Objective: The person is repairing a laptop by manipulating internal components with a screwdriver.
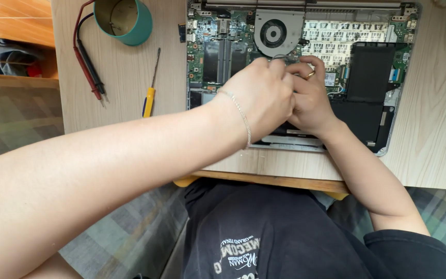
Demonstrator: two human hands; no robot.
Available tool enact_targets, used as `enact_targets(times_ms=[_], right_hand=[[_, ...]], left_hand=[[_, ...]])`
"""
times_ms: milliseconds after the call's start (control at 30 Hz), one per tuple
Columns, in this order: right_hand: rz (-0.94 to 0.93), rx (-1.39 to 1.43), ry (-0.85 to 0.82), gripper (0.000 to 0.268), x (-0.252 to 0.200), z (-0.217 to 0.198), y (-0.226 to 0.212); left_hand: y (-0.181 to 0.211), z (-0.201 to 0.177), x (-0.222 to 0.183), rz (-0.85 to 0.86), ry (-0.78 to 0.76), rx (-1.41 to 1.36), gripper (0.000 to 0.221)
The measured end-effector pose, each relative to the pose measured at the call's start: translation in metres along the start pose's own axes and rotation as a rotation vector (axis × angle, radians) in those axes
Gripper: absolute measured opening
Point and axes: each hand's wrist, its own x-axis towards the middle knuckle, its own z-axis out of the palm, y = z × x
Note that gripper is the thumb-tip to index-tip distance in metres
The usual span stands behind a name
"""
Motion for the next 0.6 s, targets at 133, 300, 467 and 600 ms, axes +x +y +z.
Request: enact_targets(times_ms=[133,300,467,600], right_hand=[[0.010,0.101,-0.001,0.015,-0.007,0.004,0.006],[-0.008,0.078,0.059,0.021,-0.002,0.003,0.006],[0.043,0.091,0.089,0.021,0.003,0.001,-0.004],[0.033,0.071,0.095,0.019,0.000,0.002,0.000]], left_hand=[[-0.005,0.003,0.000,0.295,0.111,0.316,0.021],[-0.005,0.003,0.001,0.341,0.204,0.244,0.019],[0.002,0.001,0.004,-0.024,0.118,-0.118,0.013],[0.007,0.006,0.005,-0.002,0.098,-0.102,0.012]])
